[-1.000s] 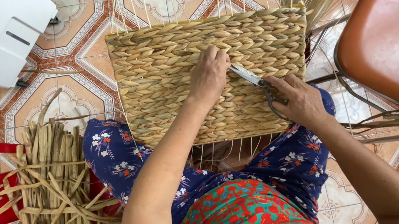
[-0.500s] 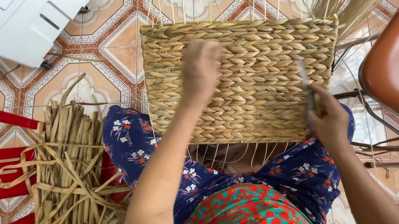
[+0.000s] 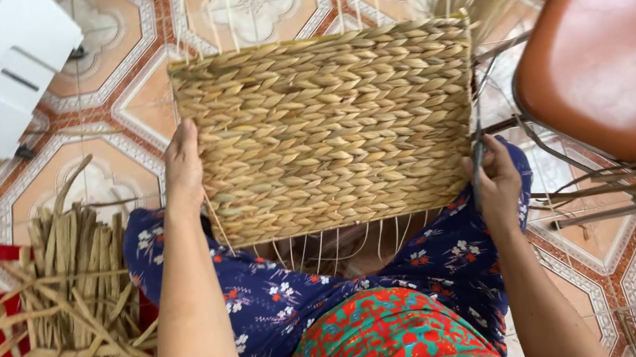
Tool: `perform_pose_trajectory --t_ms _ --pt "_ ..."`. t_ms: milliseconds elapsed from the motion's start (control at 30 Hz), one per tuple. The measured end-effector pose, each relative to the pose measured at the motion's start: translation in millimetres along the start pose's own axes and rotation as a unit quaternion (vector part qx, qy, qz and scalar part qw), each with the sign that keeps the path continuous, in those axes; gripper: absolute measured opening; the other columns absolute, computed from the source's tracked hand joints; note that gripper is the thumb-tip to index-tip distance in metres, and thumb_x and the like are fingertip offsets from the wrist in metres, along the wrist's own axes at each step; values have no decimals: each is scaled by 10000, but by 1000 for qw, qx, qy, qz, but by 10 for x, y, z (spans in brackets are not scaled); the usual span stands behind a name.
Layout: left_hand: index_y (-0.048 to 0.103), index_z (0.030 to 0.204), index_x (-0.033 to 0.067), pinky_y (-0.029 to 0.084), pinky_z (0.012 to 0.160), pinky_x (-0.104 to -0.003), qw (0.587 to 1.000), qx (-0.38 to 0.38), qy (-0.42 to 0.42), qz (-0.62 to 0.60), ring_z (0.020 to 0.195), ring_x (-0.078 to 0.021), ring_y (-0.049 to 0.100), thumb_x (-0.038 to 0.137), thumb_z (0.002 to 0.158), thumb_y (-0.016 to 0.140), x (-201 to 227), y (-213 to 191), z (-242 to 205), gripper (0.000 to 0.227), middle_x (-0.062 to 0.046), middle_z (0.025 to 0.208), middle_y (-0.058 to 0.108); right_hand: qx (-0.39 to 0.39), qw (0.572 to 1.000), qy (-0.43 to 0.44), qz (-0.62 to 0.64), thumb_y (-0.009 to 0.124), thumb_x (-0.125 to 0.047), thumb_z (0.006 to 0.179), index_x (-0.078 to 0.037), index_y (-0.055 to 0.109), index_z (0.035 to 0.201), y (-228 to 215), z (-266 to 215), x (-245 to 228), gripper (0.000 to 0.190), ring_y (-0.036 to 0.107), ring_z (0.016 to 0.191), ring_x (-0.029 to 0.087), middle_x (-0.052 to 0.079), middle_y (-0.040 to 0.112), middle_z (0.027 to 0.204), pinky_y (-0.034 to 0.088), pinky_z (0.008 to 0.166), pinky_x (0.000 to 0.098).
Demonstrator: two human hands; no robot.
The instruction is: The person weaves dried plant fibers into a basket base by hand, inserts the woven piece into a metal frame, and trims excess fibers using scissors.
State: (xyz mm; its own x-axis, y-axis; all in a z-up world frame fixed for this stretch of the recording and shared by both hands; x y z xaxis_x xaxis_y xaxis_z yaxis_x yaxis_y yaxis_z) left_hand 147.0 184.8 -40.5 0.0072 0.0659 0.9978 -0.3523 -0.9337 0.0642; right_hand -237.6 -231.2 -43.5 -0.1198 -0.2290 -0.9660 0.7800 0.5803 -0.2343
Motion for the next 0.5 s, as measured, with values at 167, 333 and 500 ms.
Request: perform_pose_trajectory --t_ms 167,333,500 --pt "619 1340 -31 462 1049 -289 1000 13 11 -11 1190 -151 598 440 1058 545 312 180 -181 555 -92 1319 675 36 990 13 -137 777 -178 936 -65 615 1403 -93 -104 -254 507 444 660 50 -56 493 745 375 571 222" --pt "645 1310 -59 478 1024 -302 999 31 -9 -19 1144 -168 599 433 1079 532 551 322 -430 556 -129 1269 684 57 979 19 -196 790 -287 907 -109 621 1406 -203 -170 -213 557 481 651 74 -29 532 734 407 565 257" --pt "571 1402 -1 439 1086 -304 1000 -21 -1 -23 1263 -188 577 534 1034 482 666 410 -594 655 -114 1383 637 62 974 20 -219 786 -298 902 -124 622 1400 -241 -192 -177 552 536 650 115 16 599 734 445 600 293"
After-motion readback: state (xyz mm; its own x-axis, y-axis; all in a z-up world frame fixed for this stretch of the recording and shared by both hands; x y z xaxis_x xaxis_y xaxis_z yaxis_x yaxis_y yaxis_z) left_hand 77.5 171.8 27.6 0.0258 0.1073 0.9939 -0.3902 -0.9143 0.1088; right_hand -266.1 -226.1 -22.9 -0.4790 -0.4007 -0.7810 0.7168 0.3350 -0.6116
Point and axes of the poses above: each hand's wrist, its own z-axis towards the middle knuckle, its own y-axis out of the palm, x = y × z, the point moved 7 cm from there along z, towards the middle knuckle
